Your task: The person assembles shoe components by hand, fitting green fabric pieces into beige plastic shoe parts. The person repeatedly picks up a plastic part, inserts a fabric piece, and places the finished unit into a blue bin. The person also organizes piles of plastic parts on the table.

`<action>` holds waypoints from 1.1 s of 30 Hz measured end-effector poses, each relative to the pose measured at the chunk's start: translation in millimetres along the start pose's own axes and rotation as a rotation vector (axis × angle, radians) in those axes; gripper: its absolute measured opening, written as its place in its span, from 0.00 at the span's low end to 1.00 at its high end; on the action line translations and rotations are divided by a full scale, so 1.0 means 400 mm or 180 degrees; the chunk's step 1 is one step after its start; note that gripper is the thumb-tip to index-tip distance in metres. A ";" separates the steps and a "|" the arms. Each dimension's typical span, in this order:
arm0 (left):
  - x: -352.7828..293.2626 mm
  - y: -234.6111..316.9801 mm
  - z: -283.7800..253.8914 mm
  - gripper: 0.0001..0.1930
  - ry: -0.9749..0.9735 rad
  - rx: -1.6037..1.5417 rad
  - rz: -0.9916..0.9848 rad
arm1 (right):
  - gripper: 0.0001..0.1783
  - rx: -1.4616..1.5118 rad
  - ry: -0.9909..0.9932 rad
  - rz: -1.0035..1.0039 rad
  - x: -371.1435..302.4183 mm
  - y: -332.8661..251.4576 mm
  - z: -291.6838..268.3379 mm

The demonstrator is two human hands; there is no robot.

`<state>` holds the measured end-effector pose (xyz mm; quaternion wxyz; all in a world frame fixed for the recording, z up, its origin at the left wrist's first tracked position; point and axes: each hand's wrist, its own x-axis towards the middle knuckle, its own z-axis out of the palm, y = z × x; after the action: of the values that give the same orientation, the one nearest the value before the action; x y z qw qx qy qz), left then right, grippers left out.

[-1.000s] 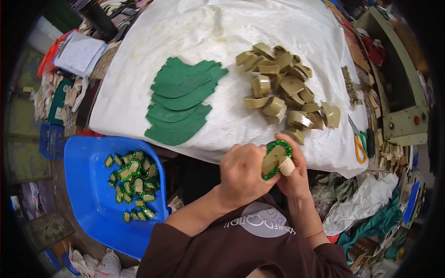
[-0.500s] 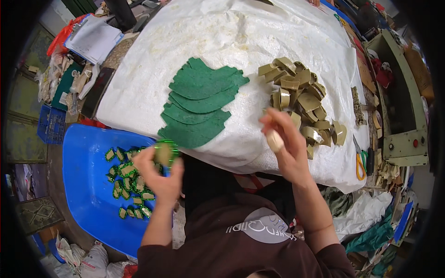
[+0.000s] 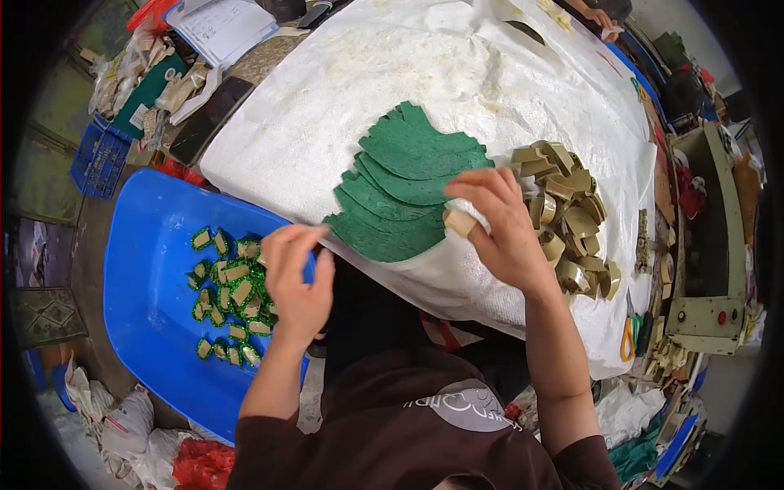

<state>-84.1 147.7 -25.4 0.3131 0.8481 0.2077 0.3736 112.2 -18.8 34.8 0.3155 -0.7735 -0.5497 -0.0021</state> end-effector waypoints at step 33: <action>0.147 0.089 0.166 0.23 -0.1499 0.0635 0.1214 | 0.05 0.1535 0.1459 0.1139 0.033 0.123 0.028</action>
<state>7.9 131.8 -6.2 0.1922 0.9614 0.0024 0.1968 155.6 -11.7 6.4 0.5987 -0.7402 -0.3057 0.0095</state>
